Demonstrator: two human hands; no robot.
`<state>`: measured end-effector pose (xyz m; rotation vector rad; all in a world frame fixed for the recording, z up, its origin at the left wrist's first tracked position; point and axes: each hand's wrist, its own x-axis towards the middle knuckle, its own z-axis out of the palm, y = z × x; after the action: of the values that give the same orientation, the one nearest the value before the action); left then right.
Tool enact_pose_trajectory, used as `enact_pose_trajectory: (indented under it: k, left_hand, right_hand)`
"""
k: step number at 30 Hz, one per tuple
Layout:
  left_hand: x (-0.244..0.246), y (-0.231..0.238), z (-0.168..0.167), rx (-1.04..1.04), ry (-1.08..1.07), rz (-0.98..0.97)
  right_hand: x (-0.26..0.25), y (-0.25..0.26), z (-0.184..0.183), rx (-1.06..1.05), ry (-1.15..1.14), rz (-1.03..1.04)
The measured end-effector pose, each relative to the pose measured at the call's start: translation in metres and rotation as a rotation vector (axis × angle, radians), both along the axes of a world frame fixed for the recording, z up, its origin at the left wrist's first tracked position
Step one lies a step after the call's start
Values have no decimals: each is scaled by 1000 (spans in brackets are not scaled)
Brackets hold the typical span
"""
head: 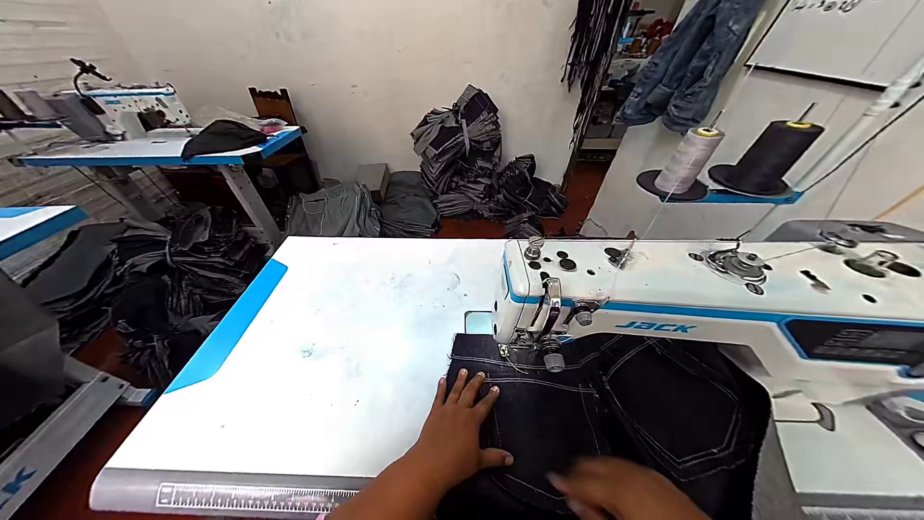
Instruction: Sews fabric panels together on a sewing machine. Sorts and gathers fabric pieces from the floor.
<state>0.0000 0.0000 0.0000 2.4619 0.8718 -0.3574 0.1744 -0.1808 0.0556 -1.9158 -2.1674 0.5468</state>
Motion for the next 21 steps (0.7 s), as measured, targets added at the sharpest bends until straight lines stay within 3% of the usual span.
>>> enact_pose_trajectory:
  k: [2, 5, 10, 21]
  left_hand:
    - [-1, 4, -5, -6, -43, -27]
    - [0, 16, -15, 6, -145, -11]
    - [13, 30, -15, 4, -147, 0]
    - [18, 42, -12, -17, -129, -16]
  right_hand:
    - [-6, 53, -55, 208, 38, -48]
    - [7, 90, -99, 141, -40, -115]
    - [18, 97, -88, -33, -59, -156]
    - [14, 104, -85, -61, -88, -208]
